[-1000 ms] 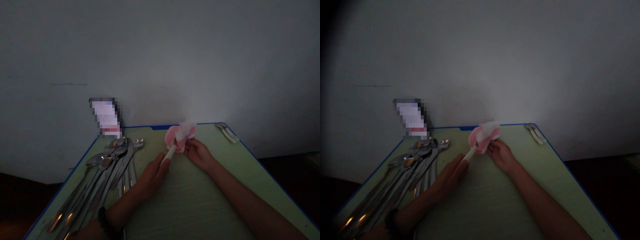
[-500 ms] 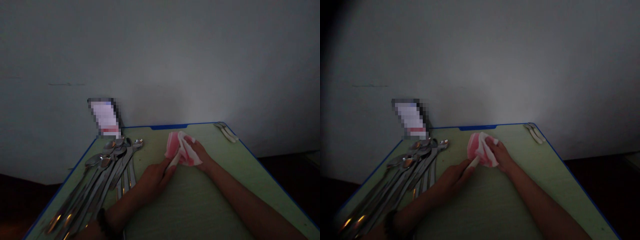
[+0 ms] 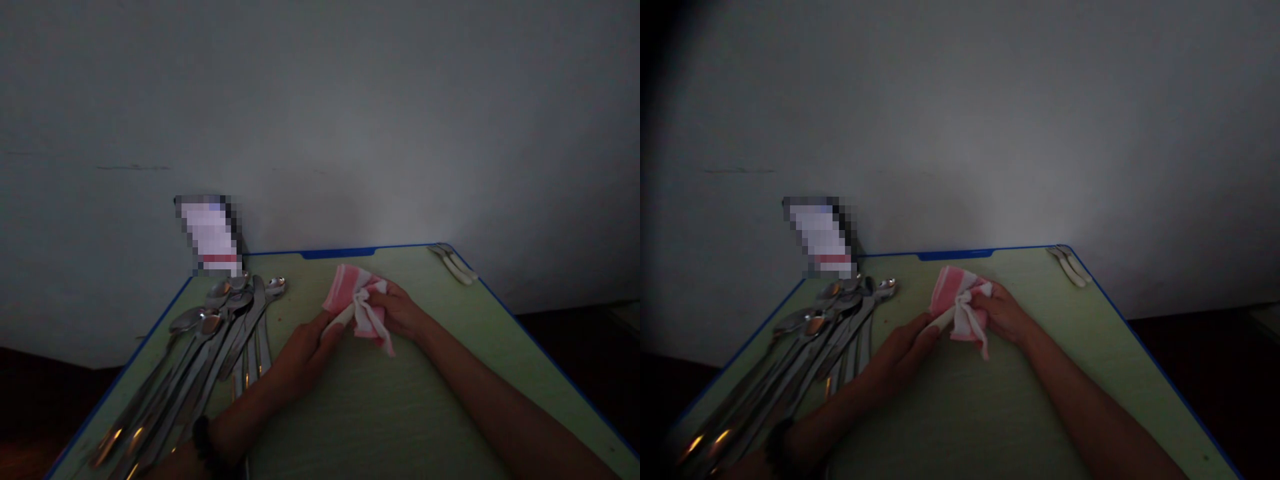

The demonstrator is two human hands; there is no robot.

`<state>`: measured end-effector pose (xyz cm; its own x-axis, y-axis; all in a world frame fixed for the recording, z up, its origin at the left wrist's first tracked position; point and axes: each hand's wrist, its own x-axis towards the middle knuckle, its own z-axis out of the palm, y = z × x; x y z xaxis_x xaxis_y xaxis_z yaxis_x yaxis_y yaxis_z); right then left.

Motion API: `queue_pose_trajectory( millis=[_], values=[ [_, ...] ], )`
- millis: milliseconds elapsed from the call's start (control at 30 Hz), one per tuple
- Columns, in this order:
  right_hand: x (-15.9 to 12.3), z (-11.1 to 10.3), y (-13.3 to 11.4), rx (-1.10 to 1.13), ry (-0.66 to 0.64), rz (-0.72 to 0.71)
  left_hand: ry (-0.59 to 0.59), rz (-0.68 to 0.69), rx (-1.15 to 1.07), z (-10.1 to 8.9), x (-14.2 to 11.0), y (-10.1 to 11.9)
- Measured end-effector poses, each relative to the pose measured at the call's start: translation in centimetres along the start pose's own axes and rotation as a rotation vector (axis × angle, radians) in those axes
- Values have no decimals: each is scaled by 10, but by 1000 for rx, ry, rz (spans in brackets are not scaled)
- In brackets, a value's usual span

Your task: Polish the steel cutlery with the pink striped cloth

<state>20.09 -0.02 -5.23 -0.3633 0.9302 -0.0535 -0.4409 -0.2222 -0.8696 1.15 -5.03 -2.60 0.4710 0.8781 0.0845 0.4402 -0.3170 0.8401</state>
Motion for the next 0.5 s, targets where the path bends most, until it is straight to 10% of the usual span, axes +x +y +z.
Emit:
queue_pose_trajectory(
  millis=[500],
  values=[
    [3,2,6,-333,182,-273,-44,-24,69,0,2,-3]
  ],
)
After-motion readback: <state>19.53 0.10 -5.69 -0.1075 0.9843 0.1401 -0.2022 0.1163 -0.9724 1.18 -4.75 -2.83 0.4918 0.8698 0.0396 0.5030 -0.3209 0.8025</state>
